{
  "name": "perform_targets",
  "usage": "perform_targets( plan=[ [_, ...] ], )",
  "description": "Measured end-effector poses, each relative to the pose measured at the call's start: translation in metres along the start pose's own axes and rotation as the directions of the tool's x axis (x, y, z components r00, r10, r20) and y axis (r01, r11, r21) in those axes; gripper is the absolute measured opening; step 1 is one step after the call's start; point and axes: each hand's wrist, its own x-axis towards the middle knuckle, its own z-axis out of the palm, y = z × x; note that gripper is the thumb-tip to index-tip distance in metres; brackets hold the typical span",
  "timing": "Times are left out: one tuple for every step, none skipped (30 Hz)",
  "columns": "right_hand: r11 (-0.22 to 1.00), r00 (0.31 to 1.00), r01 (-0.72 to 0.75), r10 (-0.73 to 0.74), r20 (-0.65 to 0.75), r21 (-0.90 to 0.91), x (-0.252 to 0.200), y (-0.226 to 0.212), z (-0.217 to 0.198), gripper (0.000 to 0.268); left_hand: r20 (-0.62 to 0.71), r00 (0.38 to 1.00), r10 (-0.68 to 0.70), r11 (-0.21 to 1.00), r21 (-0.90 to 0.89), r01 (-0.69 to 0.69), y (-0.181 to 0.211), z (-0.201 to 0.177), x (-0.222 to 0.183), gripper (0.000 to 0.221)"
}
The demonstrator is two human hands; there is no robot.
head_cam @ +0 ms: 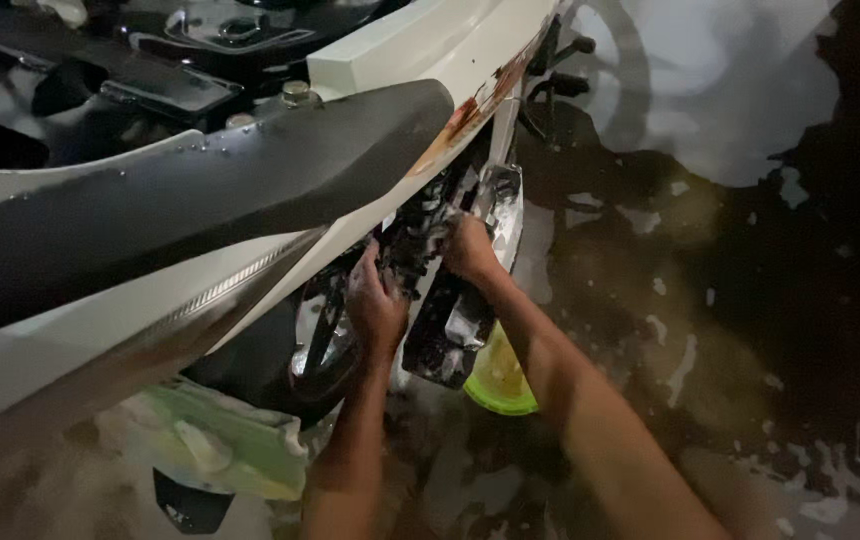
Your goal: The person scrubs the rear wheel, chain, and engine area of a white motorcycle using a soapy sponge. They repeatedly dip the sponge into a green bucket of soapy water to clean the mechanical components and the rear fender.
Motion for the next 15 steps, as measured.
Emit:
perform_targets(
  plan=[
    [0.992, 0.995, 0.081, -0.086, 0.044, 0.096, -0.005, 0.008, 0.001, 0.022, 0.003, 1.000, 0.014, 1.000, 0.014, -0.014, 0.001, 0.000, -0.002, 0.052],
    [0.968, 0.981, 0.161, -0.178, 0.075, 0.192, -0.006, 0.014, -0.001, 0.029, 0.001, 0.999, 0.032, 0.999, 0.025, -0.032, 0.004, 0.002, 0.000, 0.054],
    [0.974, 0.989, 0.140, -0.146, 0.022, 0.177, -0.005, 0.020, -0.002, 0.028, 0.009, 1.000, 0.014, 1.000, 0.011, -0.014, 0.007, 0.003, 0.002, 0.052],
    [0.979, 0.993, 0.120, -0.117, -0.024, 0.168, -0.005, 0.022, -0.001, 0.029, 0.016, 1.000, -0.011, 1.000, 0.003, 0.011, 0.008, 0.001, 0.002, 0.050],
    [0.982, 0.994, 0.100, -0.089, -0.070, 0.159, -0.004, 0.024, 0.000, 0.030, 0.022, 0.999, -0.035, 0.999, -0.004, 0.035, 0.011, -0.001, 0.001, 0.049],
    [0.937, 1.000, 0.021, -0.014, -0.021, 0.350, 0.000, 0.023, 0.004, 0.028, 0.016, 0.999, -0.041, 0.999, -0.017, 0.042, 0.011, -0.004, 0.000, 0.049],
    [0.850, 0.998, -0.065, 0.051, 0.042, 0.523, 0.006, 0.022, 0.007, 0.026, 0.009, 0.999, -0.048, 0.998, -0.029, 0.048, 0.012, -0.005, -0.001, 0.048],
    [0.725, 0.988, -0.153, 0.103, 0.114, 0.672, 0.014, 0.020, 0.010, 0.024, 0.002, 0.999, -0.050, 0.998, -0.040, 0.050, 0.013, -0.007, 0.000, 0.048],
    [0.568, 0.971, -0.240, 0.138, 0.196, 0.788, 0.023, 0.017, 0.012, 0.023, 0.011, 0.999, -0.042, 0.999, -0.025, 0.042, 0.013, -0.008, 0.001, 0.049],
    [0.390, 0.947, -0.320, 0.156, 0.281, 0.863, 0.031, 0.014, 0.012, 0.023, 0.017, 0.999, -0.035, 0.999, -0.014, 0.036, 0.014, -0.008, 0.003, 0.049],
    [0.198, 0.917, -0.393, 0.156, 0.367, 0.898, 0.035, 0.013, 0.012, 0.023, 0.023, 0.999, -0.029, 1.000, -0.002, 0.029, 0.013, -0.009, 0.005, 0.050],
    [0.420, 0.952, -0.304, 0.094, 0.292, 0.855, 0.032, 0.018, 0.010, 0.023, 0.017, 1.000, -0.014, 1.000, 0.000, 0.014, 0.013, -0.007, 0.004, 0.051],
    [0.615, 0.973, -0.190, 0.014, 0.231, 0.766, 0.028, 0.023, 0.008, 0.023, 0.011, 1.000, 0.001, 1.000, 0.002, -0.001, 0.011, -0.006, 0.003, 0.051],
    [0.771, 0.979, -0.055, -0.082, 0.184, 0.635, 0.024, 0.029, 0.005, 0.025, 0.005, 1.000, 0.019, 1.000, 0.003, -0.019, 0.009, -0.004, 0.005, 0.052],
    [0.878, 0.970, 0.090, -0.184, 0.158, 0.471, 0.021, 0.034, 0.001, 0.027, -0.013, 0.999, 0.035, 0.999, 0.011, -0.035, 0.007, -0.003, 0.004, 0.050]
  ],
)
